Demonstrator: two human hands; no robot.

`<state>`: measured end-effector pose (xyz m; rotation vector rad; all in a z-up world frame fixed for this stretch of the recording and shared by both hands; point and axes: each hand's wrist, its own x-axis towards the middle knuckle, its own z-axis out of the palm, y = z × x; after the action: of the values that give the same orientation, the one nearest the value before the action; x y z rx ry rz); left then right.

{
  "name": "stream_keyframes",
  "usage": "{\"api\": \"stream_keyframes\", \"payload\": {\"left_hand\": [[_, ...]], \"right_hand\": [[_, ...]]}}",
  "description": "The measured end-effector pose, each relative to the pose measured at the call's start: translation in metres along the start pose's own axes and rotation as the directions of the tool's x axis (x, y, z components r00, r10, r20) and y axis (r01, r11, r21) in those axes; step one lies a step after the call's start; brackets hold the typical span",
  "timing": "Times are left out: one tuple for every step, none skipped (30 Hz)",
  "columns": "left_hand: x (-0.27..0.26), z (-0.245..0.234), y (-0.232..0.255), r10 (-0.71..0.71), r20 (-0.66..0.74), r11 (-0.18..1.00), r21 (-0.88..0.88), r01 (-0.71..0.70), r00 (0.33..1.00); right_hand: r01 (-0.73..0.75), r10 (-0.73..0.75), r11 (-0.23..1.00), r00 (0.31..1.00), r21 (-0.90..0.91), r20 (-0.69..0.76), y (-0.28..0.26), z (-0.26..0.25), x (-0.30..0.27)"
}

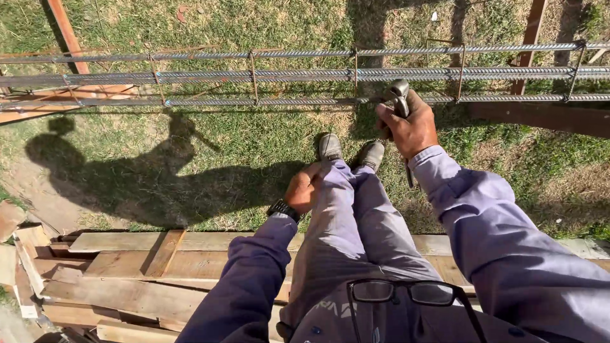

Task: The person uses a rebar tying tool to twist and secure wire ties around the intersections of a steel rebar grid. They repeatedly position the tool, rotate the handle to tighten the wire, and move along the grid to fasten multiple points.

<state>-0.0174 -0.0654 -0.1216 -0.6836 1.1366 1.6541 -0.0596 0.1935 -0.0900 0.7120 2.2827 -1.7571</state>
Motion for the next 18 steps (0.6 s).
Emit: {"api": "stream_keyframes", "payload": {"left_hand": [[0.008,-0.011,-0.004,0.346,-0.028,0.836,0.463,-0.294,0.938],[0.016,-0.023,-0.008,0.625,0.108,0.4,0.806,-0.436,0.773],[0.034,-0.026,-0.011,0.623,0.107,0.405,0.803,-0.437,0.775],[0.051,-0.029,-0.015,0.655,0.063,0.405,0.812,-0.421,0.753],[0.067,-0.031,-0.02,0.684,0.019,0.406,0.821,-0.402,0.729],[0.072,-0.025,-0.012,0.68,0.017,0.411,0.818,-0.401,0.733],[0.075,-0.018,-0.003,0.697,0.048,0.382,0.819,-0.428,0.715],[0.078,-0.011,0.006,0.713,0.079,0.353,0.818,-0.454,0.697],[0.072,0.0,0.014,0.712,0.079,0.355,0.817,-0.455,0.698],[0.064,0.012,0.022,0.724,0.054,0.396,0.784,-0.478,0.688],[0.056,0.023,0.031,0.735,0.03,0.434,0.747,-0.503,0.678],[0.062,0.017,0.026,0.734,0.032,0.434,0.746,-0.506,0.678],[0.069,0.013,0.022,0.707,0.089,0.408,0.759,-0.508,0.701],[0.076,0.009,0.018,0.676,0.144,0.381,0.771,-0.511,0.722],[0.08,0.007,0.015,0.676,0.145,0.382,0.769,-0.512,0.723],[0.084,0.006,0.011,0.677,0.16,0.355,0.784,-0.51,0.718],[0.09,0.006,0.007,0.679,0.176,0.328,0.796,-0.509,0.713],[0.09,0.008,0.004,0.679,0.177,0.33,0.794,-0.511,0.712]], "right_hand": [[-0.006,0.006,0.999,1.0,0.046,-0.006,0.003,0.005,0.008],[-0.012,0.013,0.996,1.0,0.091,-0.011,0.006,0.01,0.016],[-0.015,0.016,0.996,1.0,0.086,-0.011,0.003,0.017,0.02],[-0.07,0.074,0.989,0.997,0.13,-0.025,0.0,0.023,0.024],[-0.125,0.133,0.976,0.99,0.177,-0.036,-0.003,0.03,0.026],[-0.131,0.139,0.976,0.99,0.172,-0.036,-0.004,0.033,0.025],[-0.167,0.177,0.964,0.984,0.205,-0.031,-0.005,0.038,0.024],[-0.203,0.215,0.95,0.976,0.237,-0.026,-0.007,0.042,0.022],[-0.204,0.216,0.95,0.976,0.235,-0.027,0.0,0.043,0.025],[-0.219,0.236,0.938,0.971,0.269,-0.034,0.007,0.044,0.027],[-0.231,0.255,0.924,0.966,0.303,-0.043,0.013,0.046,0.029],[-0.23,0.256,0.925,0.966,0.302,-0.047,0.012,0.046,0.029],[-0.201,0.22,0.948,0.974,0.246,-0.052,0.011,0.045,0.03],[-0.17,0.183,0.967,0.982,0.188,-0.054,0.01,0.045,0.031],[-0.171,0.184,0.968,0.981,0.186,-0.056,0.005,0.045,0.03],[-0.167,0.179,0.97,0.983,0.174,-0.05,0.0,0.045,0.029],[-0.163,0.172,0.974,0.984,0.16,-0.046,-0.005,0.045,0.03],[-0.163,0.172,0.974,0.984,0.157,-0.047,-0.004,0.043,0.028]]}}
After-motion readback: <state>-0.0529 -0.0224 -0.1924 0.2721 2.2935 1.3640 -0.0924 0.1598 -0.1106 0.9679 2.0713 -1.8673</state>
